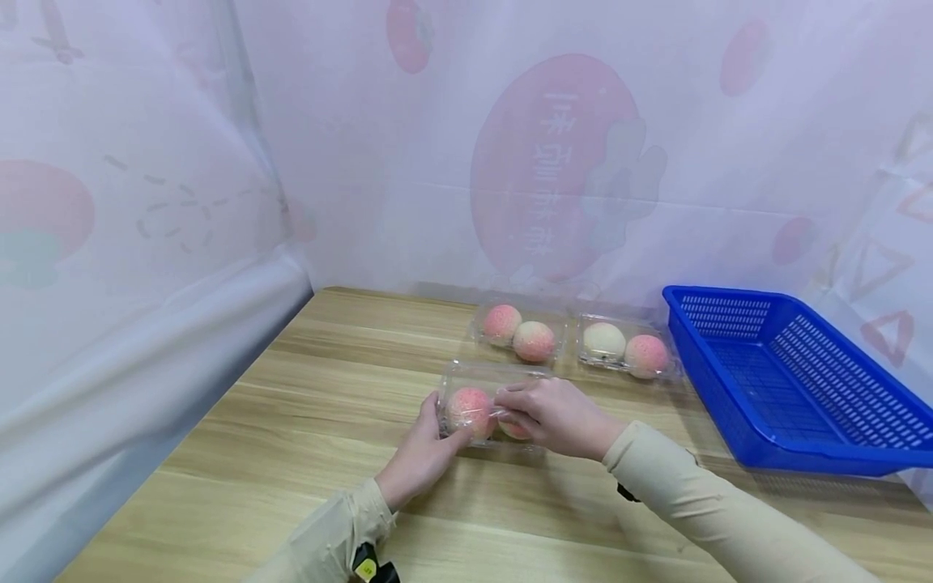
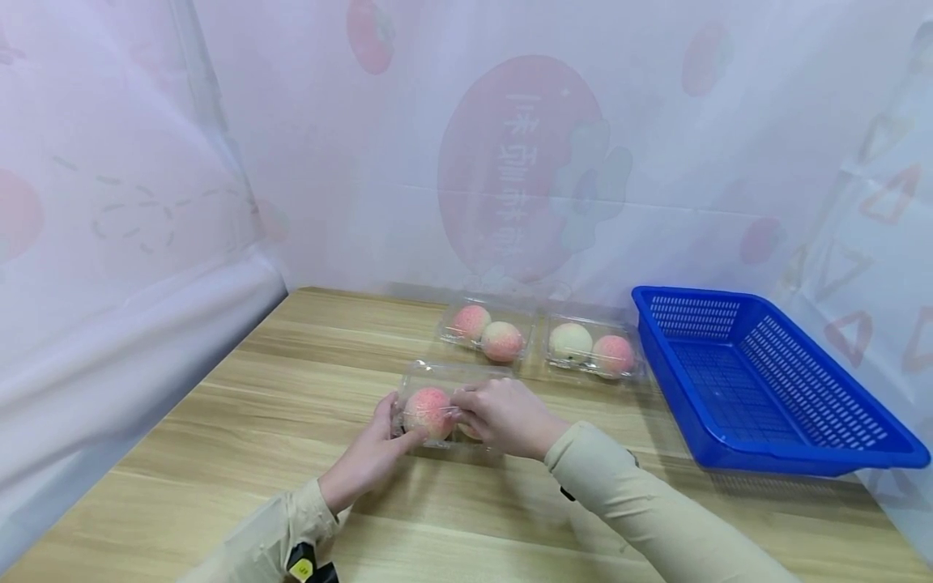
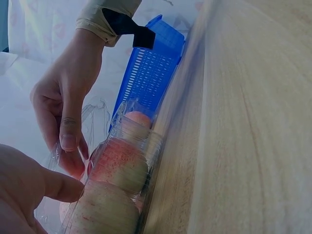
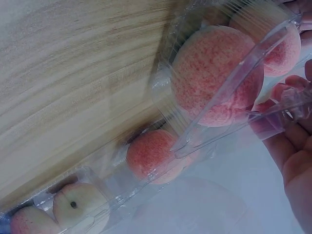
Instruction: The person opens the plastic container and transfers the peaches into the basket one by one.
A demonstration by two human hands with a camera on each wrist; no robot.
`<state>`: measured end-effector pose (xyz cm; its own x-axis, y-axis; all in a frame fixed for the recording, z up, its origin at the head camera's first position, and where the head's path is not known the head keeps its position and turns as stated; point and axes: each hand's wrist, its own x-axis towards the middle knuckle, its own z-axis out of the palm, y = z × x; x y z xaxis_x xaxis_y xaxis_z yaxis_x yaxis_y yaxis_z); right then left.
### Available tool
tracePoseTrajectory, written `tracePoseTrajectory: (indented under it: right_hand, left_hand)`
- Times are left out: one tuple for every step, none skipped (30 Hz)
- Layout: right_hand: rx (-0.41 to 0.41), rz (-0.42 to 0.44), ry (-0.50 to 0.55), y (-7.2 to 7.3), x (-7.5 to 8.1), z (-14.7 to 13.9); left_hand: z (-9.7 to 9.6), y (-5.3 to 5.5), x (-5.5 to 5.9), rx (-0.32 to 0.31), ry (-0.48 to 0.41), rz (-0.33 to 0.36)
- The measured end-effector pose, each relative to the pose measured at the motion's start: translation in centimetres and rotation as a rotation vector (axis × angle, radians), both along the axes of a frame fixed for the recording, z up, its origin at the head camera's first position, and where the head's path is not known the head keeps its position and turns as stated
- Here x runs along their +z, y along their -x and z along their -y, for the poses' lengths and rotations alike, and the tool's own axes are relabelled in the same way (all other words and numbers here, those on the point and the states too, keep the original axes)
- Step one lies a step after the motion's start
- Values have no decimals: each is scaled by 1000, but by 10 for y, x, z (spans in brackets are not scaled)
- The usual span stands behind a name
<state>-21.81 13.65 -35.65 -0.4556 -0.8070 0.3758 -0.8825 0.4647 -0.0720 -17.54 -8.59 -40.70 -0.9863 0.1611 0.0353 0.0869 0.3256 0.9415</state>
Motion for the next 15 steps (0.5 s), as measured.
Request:
tracePoseTrajectory:
  right_hand:
    - [3,2,-2,0,1,1]
    - [7,1,-1,0,1,1]
    - [11,-2,1,0,2,2]
    - [15,-1,-2,1,4,2]
    - [21,2,-3,1,5,2]
    - [26,5,-7,2,7,2]
    - [29,9,-9,2,8,2]
    - [33,16,-10,3,10,2]
    - [36,25,-13,3,12,2]
    - [39,35,-18,4,15,1]
    - [41,42,-20,5,17,1]
    - [42,49,-26,6,20,1]
    - [44,59,-31,7,22,0]
    - [45,67,-36,8,24,0]
    - [42,75,-44,9,27,-1]
  left_hand:
    - [0,0,0,1,-3,0]
    - [1,0,0,2,-6,-1]
    - [1,0,0,2,-9,-1]
    - [1,0,0,3,-10,0]
    - [2,-1,0,2,-11,2]
    - [2,-1,0,3,-12,4]
    - [2,-1,0,4,-11,5]
    - [2,-1,0,5,-11,5]
    - [2,-1,0,5,-9,6]
    - [2,-1,0,4,-9,7]
    - [2,-2,1,4,-7,8]
    - [2,-2,1,3,-7,8]
    - [2,-2,1,1,-8,8]
    - [2,-2,1,-2,-9,7]
    - [2,-2,1,-4,-11,6]
